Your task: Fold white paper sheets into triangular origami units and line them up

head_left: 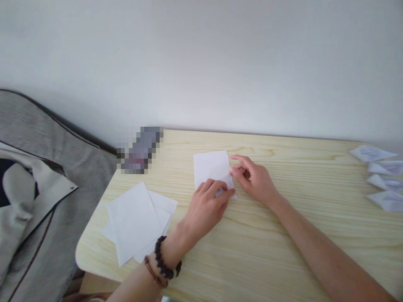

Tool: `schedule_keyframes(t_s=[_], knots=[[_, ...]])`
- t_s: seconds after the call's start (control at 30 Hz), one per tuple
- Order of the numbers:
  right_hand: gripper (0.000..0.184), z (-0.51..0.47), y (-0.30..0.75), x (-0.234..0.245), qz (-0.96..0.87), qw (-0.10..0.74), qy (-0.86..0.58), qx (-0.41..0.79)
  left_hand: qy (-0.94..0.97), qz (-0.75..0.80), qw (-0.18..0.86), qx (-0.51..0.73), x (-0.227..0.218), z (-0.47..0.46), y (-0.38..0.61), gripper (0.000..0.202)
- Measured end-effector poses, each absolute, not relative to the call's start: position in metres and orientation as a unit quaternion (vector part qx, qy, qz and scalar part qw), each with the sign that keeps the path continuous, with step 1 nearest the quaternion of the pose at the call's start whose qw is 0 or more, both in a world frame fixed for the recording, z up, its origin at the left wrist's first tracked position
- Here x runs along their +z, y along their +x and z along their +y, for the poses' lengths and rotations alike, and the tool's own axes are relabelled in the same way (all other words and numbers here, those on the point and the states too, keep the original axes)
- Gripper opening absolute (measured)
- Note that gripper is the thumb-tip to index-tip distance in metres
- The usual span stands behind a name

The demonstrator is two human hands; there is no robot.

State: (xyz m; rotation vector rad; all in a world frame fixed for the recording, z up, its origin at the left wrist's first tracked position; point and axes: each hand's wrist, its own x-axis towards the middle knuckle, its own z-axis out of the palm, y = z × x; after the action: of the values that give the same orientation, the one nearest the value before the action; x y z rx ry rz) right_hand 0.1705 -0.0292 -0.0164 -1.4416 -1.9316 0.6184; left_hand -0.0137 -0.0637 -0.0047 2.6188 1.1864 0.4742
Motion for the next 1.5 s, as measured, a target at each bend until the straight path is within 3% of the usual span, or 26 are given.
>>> schedule_keyframes(t_s=[0.17,0.33,0.4,0.53,0.6,0.83,0.97,1.07,1.13,1.2,1.23,1.3,1.5], knots=[[0.034,-0.018,0.181,-0.023,-0.739,0.372,-0.555,0.088,0.898,0.401,0.14,0.117,0.001,-0.073,-0.004,0.039],[0.037,-0.009,0.198,-0.027,-0.714,0.263,-0.649,-0.001,0.88,0.39,0.198,0.184,-0.005,-0.052,0.004,0.023],[0.039,-0.009,0.198,-0.027,-0.716,0.227,-0.66,-0.01,0.854,0.441,0.164,0.223,-0.012,-0.036,0.006,0.019],[0.039,-0.01,0.196,-0.027,-0.707,0.228,-0.67,-0.006,0.826,0.517,0.098,0.201,-0.018,-0.006,0.009,0.053],[0.039,-0.009,0.197,-0.027,-0.695,0.243,-0.677,-0.004,0.82,0.536,0.094,0.176,-0.018,0.005,0.011,0.059],[0.046,-0.004,0.203,-0.03,-0.638,0.258,-0.726,-0.006,0.812,0.535,0.131,0.195,-0.013,0.031,0.011,0.043],[0.037,-0.001,0.206,-0.032,-0.637,0.342,-0.689,0.053,0.786,0.488,0.243,0.293,-0.012,0.033,0.006,0.022],[0.043,0.0,0.21,-0.031,-0.595,0.453,-0.644,0.162,0.73,0.49,0.314,0.358,-0.011,0.033,0.007,0.014],[0.049,-0.001,0.213,-0.029,-0.545,0.512,-0.616,0.248,0.642,0.483,0.412,0.43,-0.008,0.033,0.009,0.028],[0.042,-0.002,0.215,-0.025,-0.5,0.54,-0.603,0.308,0.562,0.457,0.52,0.453,-0.005,0.033,0.01,0.052],[0.037,-0.003,0.216,-0.023,-0.48,0.548,-0.601,0.329,0.538,0.446,0.563,0.442,-0.004,0.033,0.011,0.058],[0.032,-0.005,0.217,-0.018,-0.452,0.555,-0.591,0.372,0.517,0.444,0.611,0.401,-0.002,0.033,0.012,0.05],[0.03,-0.004,0.217,-0.015,-0.489,0.513,-0.53,0.465,0.44,0.495,0.591,0.46,-0.004,0.034,0.017,0.043]])
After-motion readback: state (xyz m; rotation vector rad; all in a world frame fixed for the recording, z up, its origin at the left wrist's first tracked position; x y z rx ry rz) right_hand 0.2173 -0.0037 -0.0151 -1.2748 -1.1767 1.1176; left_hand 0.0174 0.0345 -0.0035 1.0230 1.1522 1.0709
